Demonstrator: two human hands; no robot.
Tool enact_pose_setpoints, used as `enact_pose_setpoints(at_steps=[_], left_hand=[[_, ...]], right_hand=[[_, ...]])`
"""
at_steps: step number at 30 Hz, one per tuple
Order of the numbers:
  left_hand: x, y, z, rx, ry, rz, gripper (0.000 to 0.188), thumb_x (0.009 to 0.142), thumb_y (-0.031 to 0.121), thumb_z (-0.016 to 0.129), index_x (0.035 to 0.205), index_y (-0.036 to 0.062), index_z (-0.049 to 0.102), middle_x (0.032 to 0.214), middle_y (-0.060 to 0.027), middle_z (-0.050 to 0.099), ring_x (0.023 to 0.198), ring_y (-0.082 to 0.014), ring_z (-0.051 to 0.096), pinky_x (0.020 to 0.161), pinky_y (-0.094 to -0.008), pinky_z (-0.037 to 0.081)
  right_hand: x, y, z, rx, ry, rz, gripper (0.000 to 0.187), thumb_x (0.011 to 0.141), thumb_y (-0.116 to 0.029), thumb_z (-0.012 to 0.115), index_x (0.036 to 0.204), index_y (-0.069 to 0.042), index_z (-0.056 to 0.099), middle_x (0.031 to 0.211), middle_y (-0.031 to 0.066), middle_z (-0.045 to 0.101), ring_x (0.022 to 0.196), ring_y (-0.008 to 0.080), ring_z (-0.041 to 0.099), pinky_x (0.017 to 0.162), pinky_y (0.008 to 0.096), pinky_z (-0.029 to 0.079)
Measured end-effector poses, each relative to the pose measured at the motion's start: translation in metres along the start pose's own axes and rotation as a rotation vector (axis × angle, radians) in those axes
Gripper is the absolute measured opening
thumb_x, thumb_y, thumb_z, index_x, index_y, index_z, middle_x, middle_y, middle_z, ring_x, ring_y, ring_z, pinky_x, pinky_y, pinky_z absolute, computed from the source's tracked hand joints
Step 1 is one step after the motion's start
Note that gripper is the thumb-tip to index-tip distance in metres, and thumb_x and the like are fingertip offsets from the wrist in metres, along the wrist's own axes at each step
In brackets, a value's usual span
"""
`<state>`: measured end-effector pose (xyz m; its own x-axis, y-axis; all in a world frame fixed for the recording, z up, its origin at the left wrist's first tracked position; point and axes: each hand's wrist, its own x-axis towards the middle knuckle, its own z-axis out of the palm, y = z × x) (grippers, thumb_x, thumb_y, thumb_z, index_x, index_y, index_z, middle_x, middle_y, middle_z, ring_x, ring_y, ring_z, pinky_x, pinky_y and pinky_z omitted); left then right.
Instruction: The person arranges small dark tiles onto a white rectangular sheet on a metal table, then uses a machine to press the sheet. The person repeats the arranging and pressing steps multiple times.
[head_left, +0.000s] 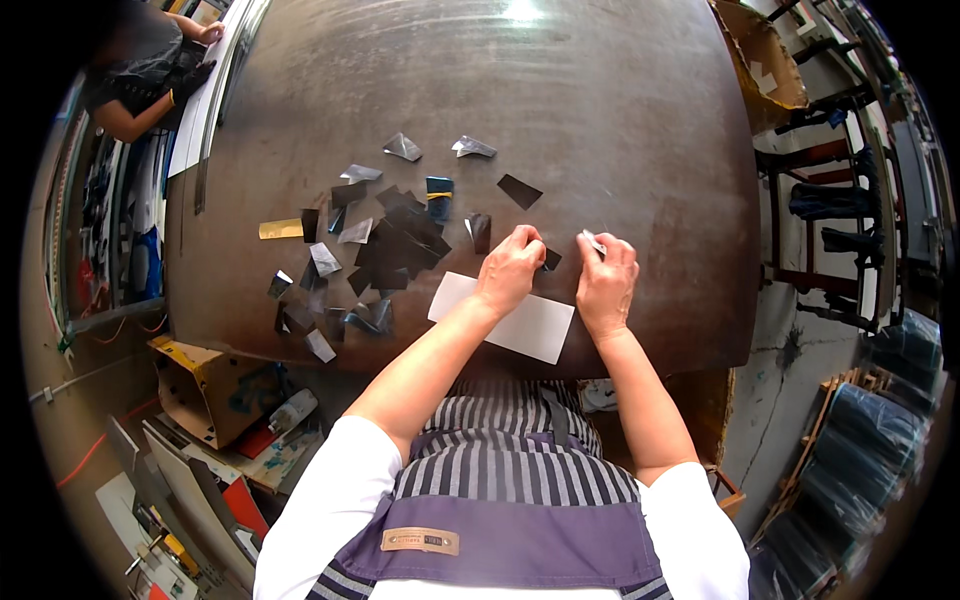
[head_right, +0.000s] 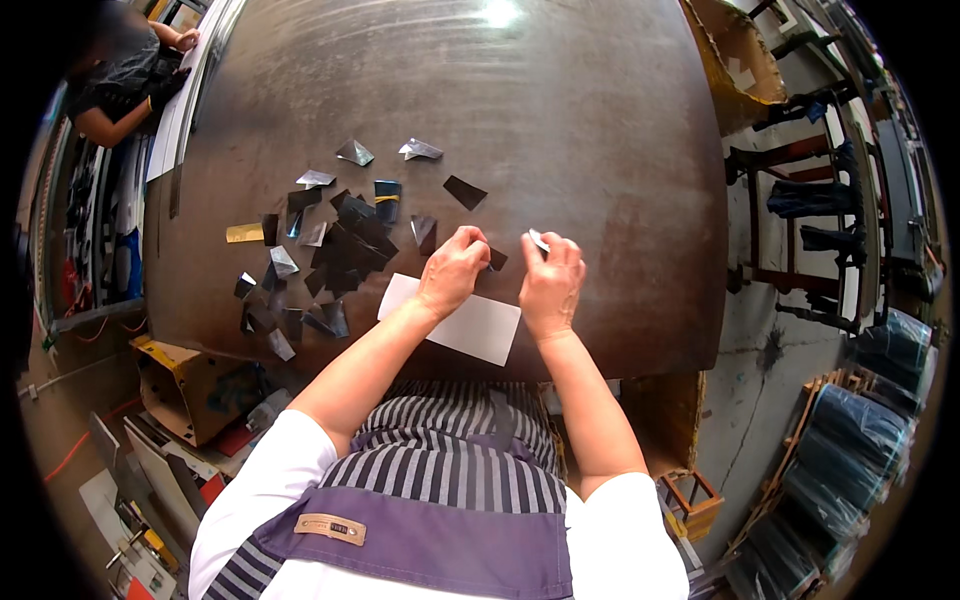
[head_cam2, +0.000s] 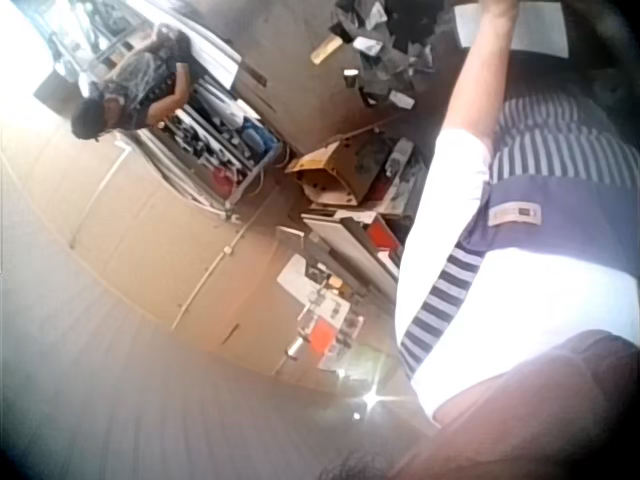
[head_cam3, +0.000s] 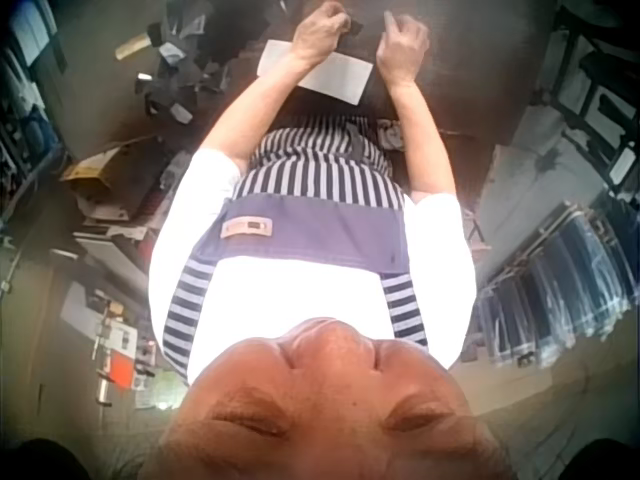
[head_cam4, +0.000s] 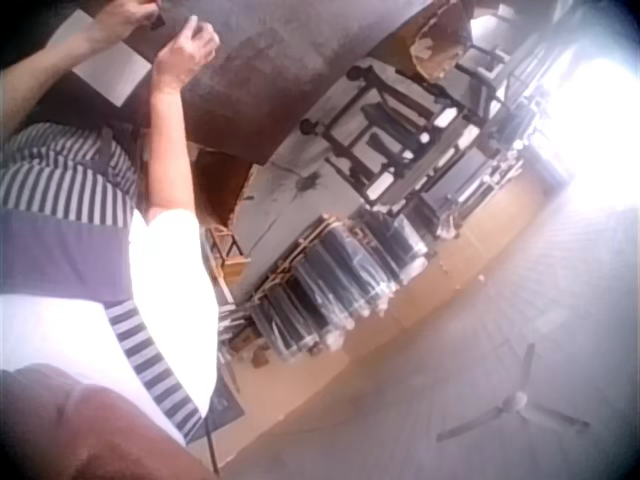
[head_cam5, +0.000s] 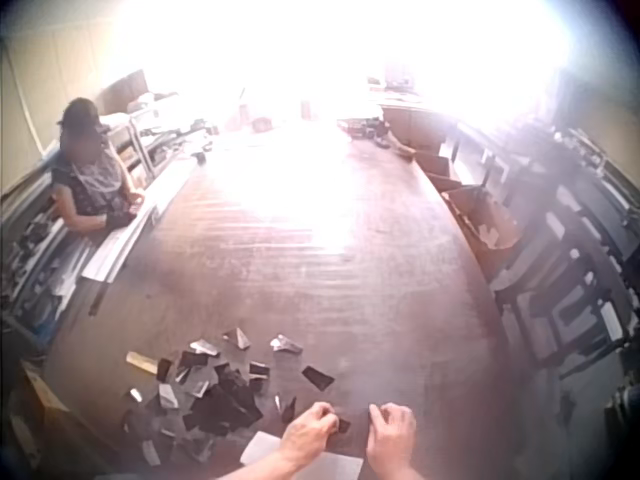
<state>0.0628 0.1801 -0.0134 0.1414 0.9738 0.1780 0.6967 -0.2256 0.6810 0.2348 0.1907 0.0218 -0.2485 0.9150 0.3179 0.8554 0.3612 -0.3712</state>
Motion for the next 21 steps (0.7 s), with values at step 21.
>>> enact_pose_setpoints(at_steps=[21], left_hand=[[-0.111, 0.052, -0.049, -0.663, -0.181, -0.531, 0.024, 0.087, 0.004, 0.070, 0.108, 0.0005, 0.058, 0.101, -0.0051, 0.062, 0.088, -0.0161, 0.071, 0.077, -0.0262, 0.056]], right_hand=[[-0.096, -0.053, -0.031, 1.405, -0.459, 0.836, 0.010, 0.087, -0.005, 0.072, 0.096, -0.002, 0.073, 0.087, 0.0003, 0.070, 0.076, 0.0058, 0.061, 0.067, 0.0202, 0.048]])
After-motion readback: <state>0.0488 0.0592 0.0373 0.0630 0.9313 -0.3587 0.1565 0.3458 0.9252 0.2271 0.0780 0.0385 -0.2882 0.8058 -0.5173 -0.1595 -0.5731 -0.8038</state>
